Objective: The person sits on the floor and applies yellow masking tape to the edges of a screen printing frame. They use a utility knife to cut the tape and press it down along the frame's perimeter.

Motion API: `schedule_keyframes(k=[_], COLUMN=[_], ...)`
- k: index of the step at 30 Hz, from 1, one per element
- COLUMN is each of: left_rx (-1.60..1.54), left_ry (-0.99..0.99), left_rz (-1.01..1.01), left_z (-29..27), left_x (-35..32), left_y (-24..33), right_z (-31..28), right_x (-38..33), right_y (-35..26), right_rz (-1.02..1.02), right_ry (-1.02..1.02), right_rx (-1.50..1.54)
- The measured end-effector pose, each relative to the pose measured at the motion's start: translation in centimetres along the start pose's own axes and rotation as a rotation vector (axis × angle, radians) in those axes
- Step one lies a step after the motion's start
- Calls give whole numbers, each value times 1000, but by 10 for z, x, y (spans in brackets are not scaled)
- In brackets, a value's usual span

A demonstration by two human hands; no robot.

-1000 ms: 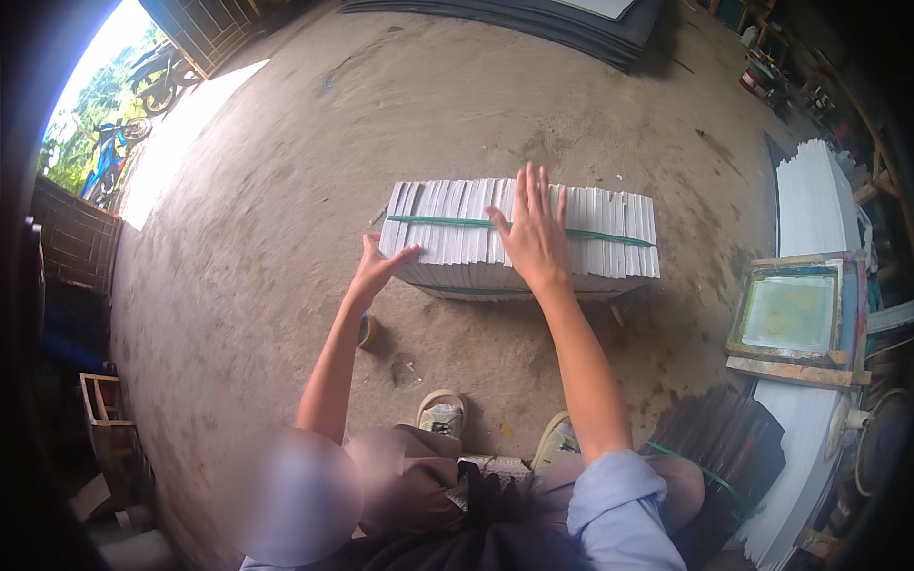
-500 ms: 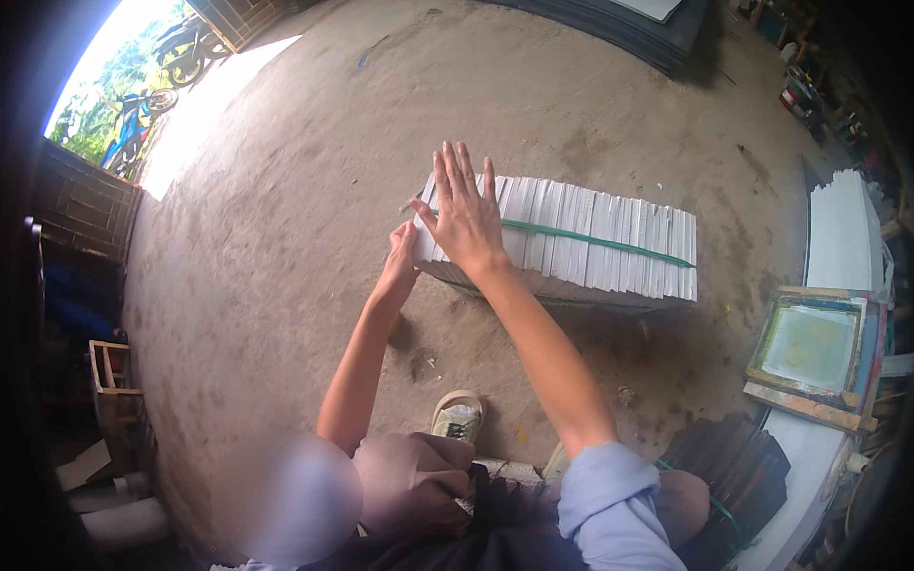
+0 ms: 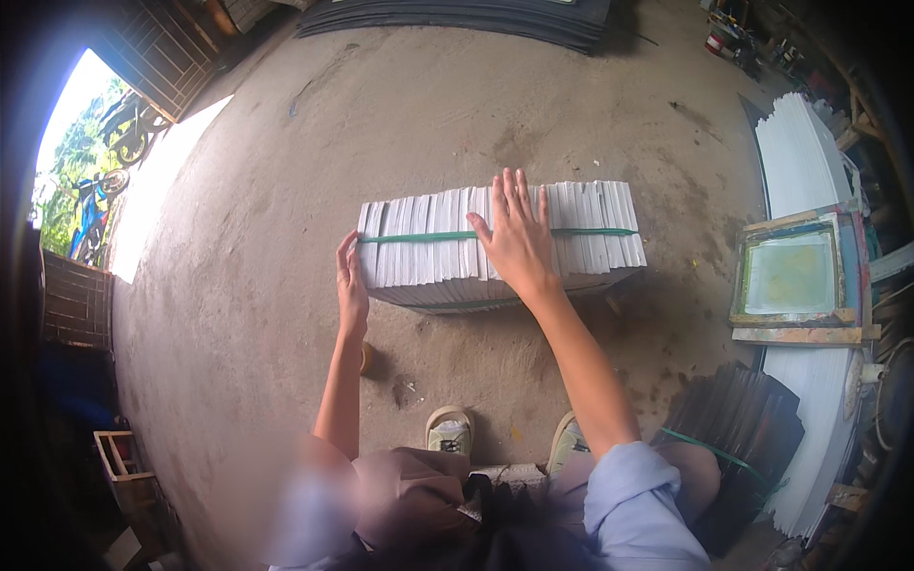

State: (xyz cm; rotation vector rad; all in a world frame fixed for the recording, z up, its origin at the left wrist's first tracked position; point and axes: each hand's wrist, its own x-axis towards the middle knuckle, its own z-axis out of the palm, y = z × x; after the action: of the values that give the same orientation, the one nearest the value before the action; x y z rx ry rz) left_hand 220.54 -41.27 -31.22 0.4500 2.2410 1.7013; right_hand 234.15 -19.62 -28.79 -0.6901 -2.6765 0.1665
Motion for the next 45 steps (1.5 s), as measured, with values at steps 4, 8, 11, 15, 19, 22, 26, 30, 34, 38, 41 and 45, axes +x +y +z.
schedule_keyframes(k=[4,8,11,15,19,22,26,30,34,38,41,45], left_rx=[-6,3,21,-172,-258,-77,-231,388,691,751,746,667], left_ry=[8,17,10,102,12,-78,-71,15,-94,-125,-89,-131], left_rz=[78,85,61,29,162,123,101,41,-79,-157,-74,-136], left_z=[4,-13,3,-10,-3,-32,27,0,-9,11,25,44], left_x=[3,8,7,-4,-34,-28,-9,11,32,33,13,13], left_y=[-2,-21,-16,-32,-110,-155,-129,-45,-35,-66,-105,-104], right_z=[-6,-29,-22,-26,14,69,89,27,-14,35,71,81], right_x=[-18,-13,-31,-43,-125,-131,-140,-78,-29,-43,-75,-90], right_y=[39,58,113,128,206,152,204,178,173,170,153,155], right_rz=[133,264,438,505,896,1032,884,948,869,781,750,646], right_ry=[124,67,105,258,361,303,527,326,-33,-172,-145,-120], right_rx=[-83,-62,-176,628,1198,1363,993,765,269,231,137,-85])
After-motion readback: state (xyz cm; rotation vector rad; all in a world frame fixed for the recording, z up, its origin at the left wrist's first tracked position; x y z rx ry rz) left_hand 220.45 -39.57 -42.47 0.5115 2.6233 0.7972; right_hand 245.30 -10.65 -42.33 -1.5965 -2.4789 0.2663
